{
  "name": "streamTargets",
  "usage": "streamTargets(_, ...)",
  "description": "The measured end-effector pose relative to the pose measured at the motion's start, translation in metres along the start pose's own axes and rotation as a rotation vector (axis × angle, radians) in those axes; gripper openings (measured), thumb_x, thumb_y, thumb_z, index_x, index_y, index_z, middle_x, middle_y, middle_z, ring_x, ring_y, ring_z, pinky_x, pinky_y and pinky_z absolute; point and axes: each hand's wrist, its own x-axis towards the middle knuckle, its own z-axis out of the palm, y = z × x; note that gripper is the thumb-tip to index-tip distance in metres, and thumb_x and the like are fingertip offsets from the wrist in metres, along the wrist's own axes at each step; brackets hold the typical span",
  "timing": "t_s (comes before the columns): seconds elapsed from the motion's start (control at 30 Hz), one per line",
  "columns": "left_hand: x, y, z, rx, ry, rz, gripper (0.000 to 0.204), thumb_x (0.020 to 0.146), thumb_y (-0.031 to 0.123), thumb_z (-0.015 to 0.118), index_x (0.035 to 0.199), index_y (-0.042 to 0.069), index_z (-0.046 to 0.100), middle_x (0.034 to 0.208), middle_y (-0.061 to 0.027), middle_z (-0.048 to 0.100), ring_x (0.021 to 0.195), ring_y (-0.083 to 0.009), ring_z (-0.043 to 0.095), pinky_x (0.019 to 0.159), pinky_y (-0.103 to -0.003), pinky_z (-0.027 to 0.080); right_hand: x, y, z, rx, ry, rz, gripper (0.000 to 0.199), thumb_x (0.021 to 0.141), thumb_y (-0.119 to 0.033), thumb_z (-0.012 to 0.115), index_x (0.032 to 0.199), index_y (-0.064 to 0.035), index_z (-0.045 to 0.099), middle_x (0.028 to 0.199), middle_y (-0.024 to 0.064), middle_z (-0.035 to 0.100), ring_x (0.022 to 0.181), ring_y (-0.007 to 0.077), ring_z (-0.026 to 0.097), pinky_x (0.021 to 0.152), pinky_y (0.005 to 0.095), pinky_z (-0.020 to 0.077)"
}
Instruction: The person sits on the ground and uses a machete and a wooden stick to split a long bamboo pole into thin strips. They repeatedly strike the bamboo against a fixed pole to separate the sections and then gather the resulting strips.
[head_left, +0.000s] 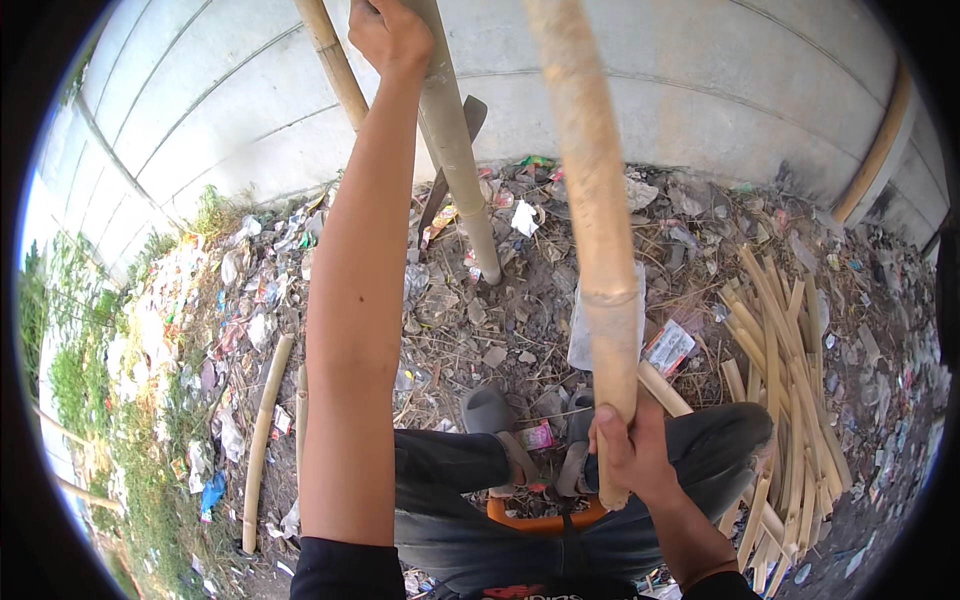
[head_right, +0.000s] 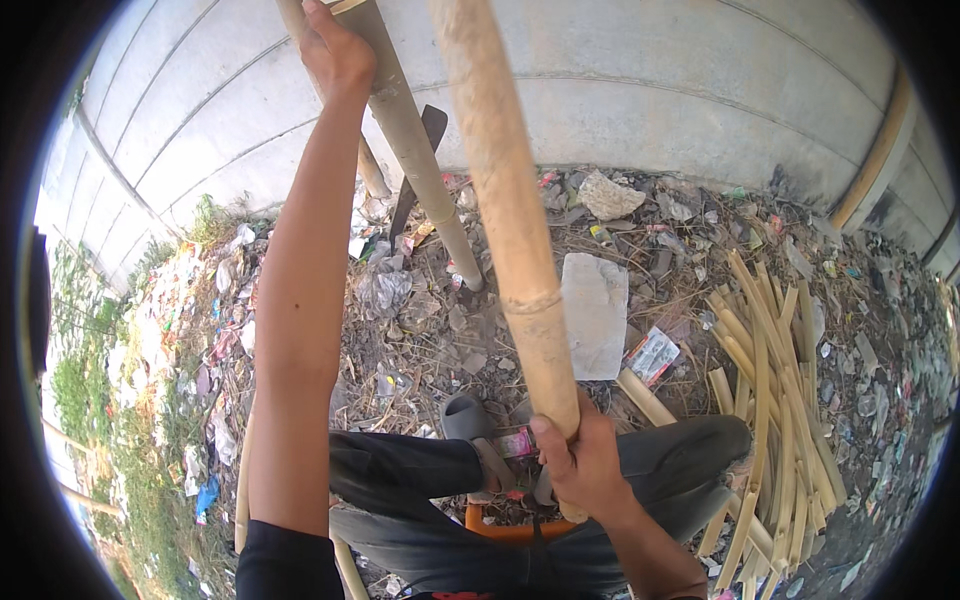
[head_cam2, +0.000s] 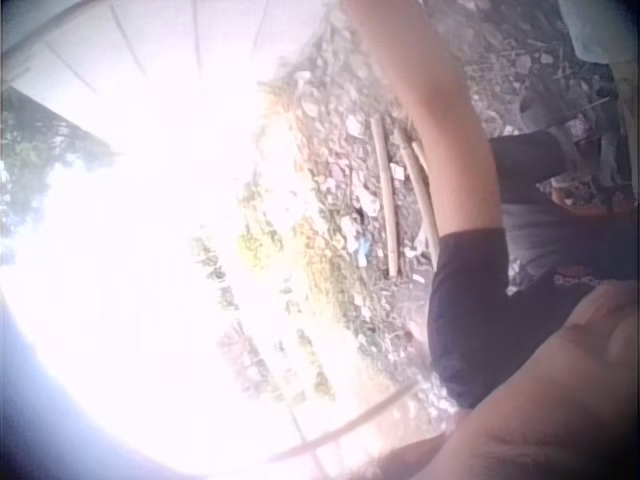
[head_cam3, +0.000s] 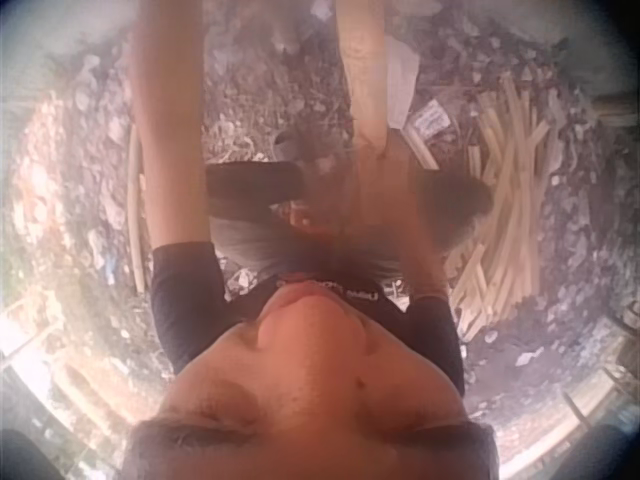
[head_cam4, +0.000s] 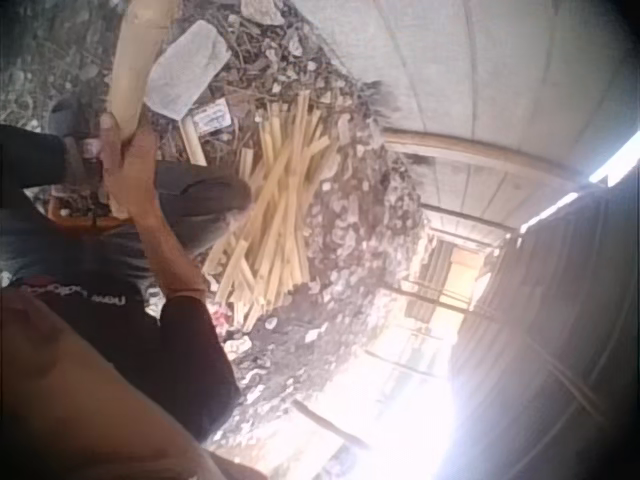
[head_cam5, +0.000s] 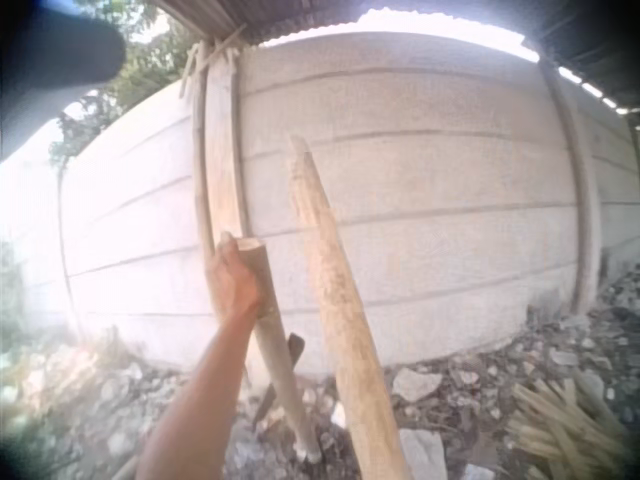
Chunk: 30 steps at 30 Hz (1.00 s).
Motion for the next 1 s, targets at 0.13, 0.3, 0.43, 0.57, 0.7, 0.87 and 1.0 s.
streamTargets(0.13, 0.024, -0.019, -0.027, -0.097, 0.034, -0.106, 0.079, 0.102, 0.064, 0.032, 0.109, -0.005, 0.069, 0.106, -0.0178, 0.072, 0.097, -0.0296, 0.067, 0.088, -0.041, 0.051, -0.044, 0.067, -0.013, 0.281, 0.025, 0.813, 0.043, 0.100, -0.044, 0.060, 0.100, -0.0008, 0.054, 0.068, 0.0110, 0.060, 0.051, 0.0212, 0.062, 0.048, 0.0352, 0.0514)
streamTargets(0.3, 0.037, -0.019, -0.054, -0.059, -0.009, -0.075, 0.066, 0.097, 0.057, 0.050, 0.106, -0.006, 0.068, 0.100, -0.0171, 0.072, 0.092, -0.0262, 0.067, 0.085, -0.039, 0.051, -0.056, 0.076, -0.027, 0.302, 0.224, 0.892, 0.041, 0.098, -0.042, 0.064, 0.099, -0.0025, 0.055, 0.067, 0.0093, 0.060, 0.048, 0.0198, 0.061, 0.045, 0.0365, 0.0521)
streamTargets(0.43, 0.030, -0.021, -0.061, -0.121, -0.059, -0.042, 0.055, 0.090, 0.048, 0.067, 0.102, -0.006, 0.068, 0.095, -0.0151, 0.071, 0.087, -0.0224, 0.065, 0.082, -0.036, 0.051, 0.013, 0.064, -0.034, 0.109, 0.241, 0.479, 0.041, 0.095, -0.036, 0.069, 0.104, 0.0027, 0.058, 0.063, 0.0089, 0.059, 0.045, 0.0206, 0.060, 0.042, 0.0350, 0.0516)
streamTargets(0.57, -0.002, 0.002, -0.044, -0.213, -0.119, 0.022, 0.054, 0.087, 0.048, 0.069, 0.103, -0.004, 0.067, 0.093, -0.0139, 0.070, 0.086, -0.0212, 0.064, 0.081, -0.035, 0.051, 0.129, 0.086, -0.049, -0.598, 0.308, 0.274, 0.066, 0.089, -0.032, 0.076, 0.131, 0.0102, 0.047, 0.100, 0.0244, 0.062, 0.085, 0.0341, 0.068, 0.073, 0.0454, 0.0573)
streamTargets(0.7, -0.018, 0.017, -0.035, -0.097, -0.105, 0.065, 0.057, 0.087, 0.051, 0.068, 0.108, -0.001, 0.066, 0.094, -0.0133, 0.070, 0.089, -0.0238, 0.065, 0.083, -0.036, 0.050, 0.205, 0.002, 0.000, -0.632, 0.308, -0.250, 0.097, 0.078, -0.031, 0.088, 0.151, 0.0037, 0.035, 0.143, 0.0322, 0.045, 0.131, 0.0448, 0.052, 0.108, 0.0498, 0.0463)
streamTargets(0.87, -0.049, 0.060, -0.032, -0.027, -0.369, -0.017, 0.066, 0.087, 0.057, 0.066, 0.118, -0.002, 0.064, 0.120, -0.0197, 0.063, 0.107, -0.0303, 0.063, 0.093, -0.041, 0.049, 0.286, -0.117, 0.067, -0.316, 0.194, -0.650, 0.105, 0.066, -0.029, 0.092, 0.147, 0.0040, 0.035, 0.133, 0.0286, 0.053, 0.120, 0.0404, 0.059, 0.101, 0.0446, 0.0510)
streamTargets(1.0, -0.070, 0.032, -0.051, -0.109, -0.346, 0.091, 0.067, 0.098, 0.057, 0.052, 0.126, -0.003, 0.059, 0.116, -0.0188, 0.059, 0.111, -0.0302, 0.060, 0.099, -0.043, 0.046, 0.328, -0.114, 0.079, -0.040, 0.178, -0.804, 0.064, 0.068, -0.022, 0.085, 0.119, 0.0028, 0.056, 0.102, 0.0192, 0.071, 0.094, 0.0335, 0.071, 0.085, 0.0411, 0.0571)
